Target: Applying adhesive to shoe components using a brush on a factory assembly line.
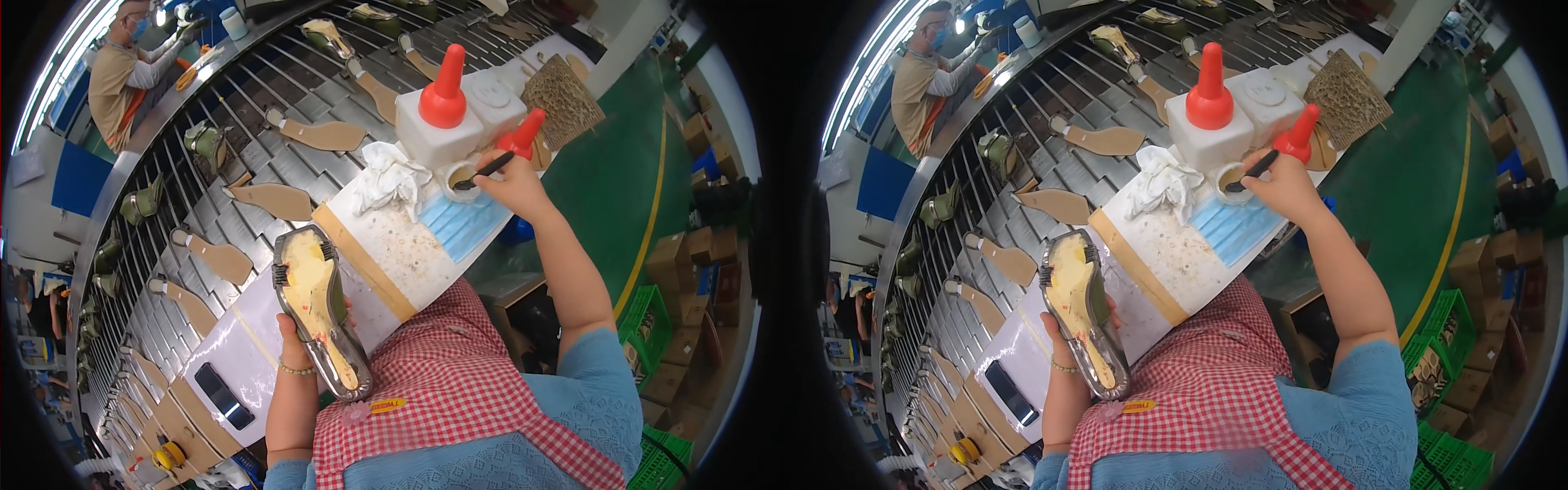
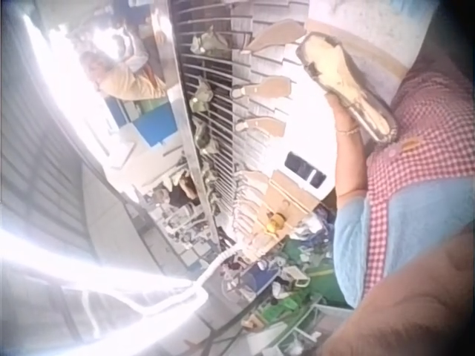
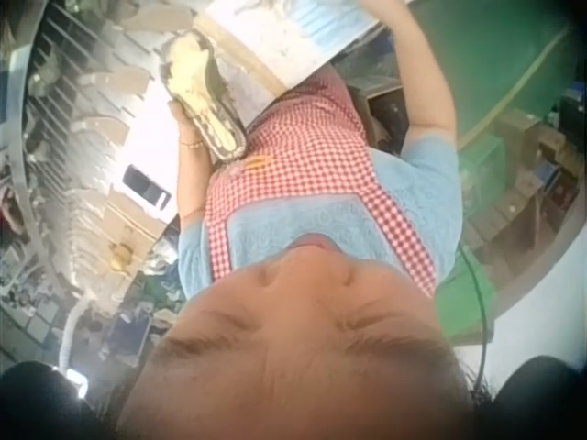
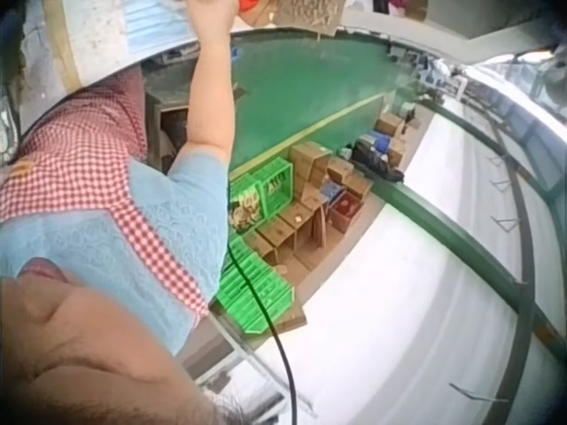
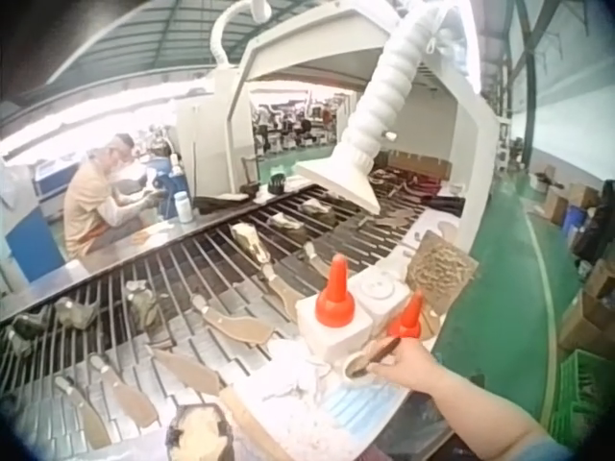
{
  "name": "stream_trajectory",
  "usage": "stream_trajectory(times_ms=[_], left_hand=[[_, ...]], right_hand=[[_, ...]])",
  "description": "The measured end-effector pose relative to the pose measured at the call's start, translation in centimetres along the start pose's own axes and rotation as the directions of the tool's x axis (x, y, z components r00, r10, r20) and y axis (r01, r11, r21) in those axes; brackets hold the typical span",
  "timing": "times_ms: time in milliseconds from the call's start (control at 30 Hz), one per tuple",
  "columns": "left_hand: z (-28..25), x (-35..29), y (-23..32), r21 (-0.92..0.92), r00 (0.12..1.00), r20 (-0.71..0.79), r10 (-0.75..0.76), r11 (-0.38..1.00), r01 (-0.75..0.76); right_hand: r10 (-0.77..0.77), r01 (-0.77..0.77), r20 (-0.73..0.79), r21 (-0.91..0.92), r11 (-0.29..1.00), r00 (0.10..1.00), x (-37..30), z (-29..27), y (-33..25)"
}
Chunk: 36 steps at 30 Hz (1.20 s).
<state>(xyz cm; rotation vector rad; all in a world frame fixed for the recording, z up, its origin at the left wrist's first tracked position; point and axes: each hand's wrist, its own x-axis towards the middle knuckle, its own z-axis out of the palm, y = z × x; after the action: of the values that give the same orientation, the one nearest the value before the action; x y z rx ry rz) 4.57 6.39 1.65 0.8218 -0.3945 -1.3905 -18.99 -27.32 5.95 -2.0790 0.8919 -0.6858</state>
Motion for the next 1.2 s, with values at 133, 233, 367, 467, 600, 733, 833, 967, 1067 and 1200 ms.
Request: stream_trajectory(times_ms=[133, 233, 367, 467, 600, 733, 833, 967, 1067, 1200], left_hand=[[0.7, 0.3, 0.6, 0.017, 0.995, -0.077, 0.062, 0.998, -0.06], [1.5, 0.7, 1.1, 0.02, 0.991, -0.1, 0.086, 0.996, -0.084], [1.2, 0.8, 1.2, -0.004, 0.99, -0.114, 0.082, 0.997, -0.083], [0.6, 1.0, 0.9, -0.026, 0.999, -0.002, 0.039, 0.999, -0.039], [0.1, 1.2, -0.3, -0.152, 1.0, -0.022, -0.004, 0.988, 0.001], [0.4, 2.5, -1.2, -0.195, 0.995, 0.092, -0.035, 0.979, 0.052], [2.1, 2.5, -1.2, -0.112, 0.999, 0.035, -0.023, 0.993, 0.027], [3.7, 1.6, -0.8, 0.006, 0.999, -0.019, -0.028, 1.0, 0.028], [4.7, 0.8, -0.1, 0.117, 1.0, -0.013, -0.014, 0.993, 0.016], [4.3, 0.5, -0.3, 0.118, 0.999, 0.04, -0.019, 0.993, 0.014]], right_hand=[[0.342, -0.316, 0.071, 0.588, 0.745, 0.937, -1.0, -1.3, 2.0], [0.478, -0.438, 0.247, 0.832, 0.342, 0.843, -1.9, -1.2, 1.9], [0.562, -0.463, 0.347, 0.883, 0.073, 0.751, -2.5, 0.7, 4.7], [0.667, -0.477, 0.378, 0.878, -0.039, 0.642, -2.1, 1.5, 6.4], [0.327, -0.398, 0.475, 0.875, -0.276, 0.817, -2.8, 0.2, 9.5], [0.399, -0.266, 0.227, 0.963, 0.044, 0.889, -4.5, -2.2, -2.7], [0.016, -0.175, 0.182, 0.914, 0.365, 0.983, -7.0, -0.1, -7.3], [-0.107, -0.337, 0.456, 0.777, 0.531, 0.883, -10.3, 3.0, -13.4], [-0.224, -0.267, 0.524, 0.702, 0.66, 0.822, -11.2, 4.3, -13.7], [-0.246, -0.245, 0.544, 0.675, 0.696, 0.802, -11.9, 5.1, -14.3]])
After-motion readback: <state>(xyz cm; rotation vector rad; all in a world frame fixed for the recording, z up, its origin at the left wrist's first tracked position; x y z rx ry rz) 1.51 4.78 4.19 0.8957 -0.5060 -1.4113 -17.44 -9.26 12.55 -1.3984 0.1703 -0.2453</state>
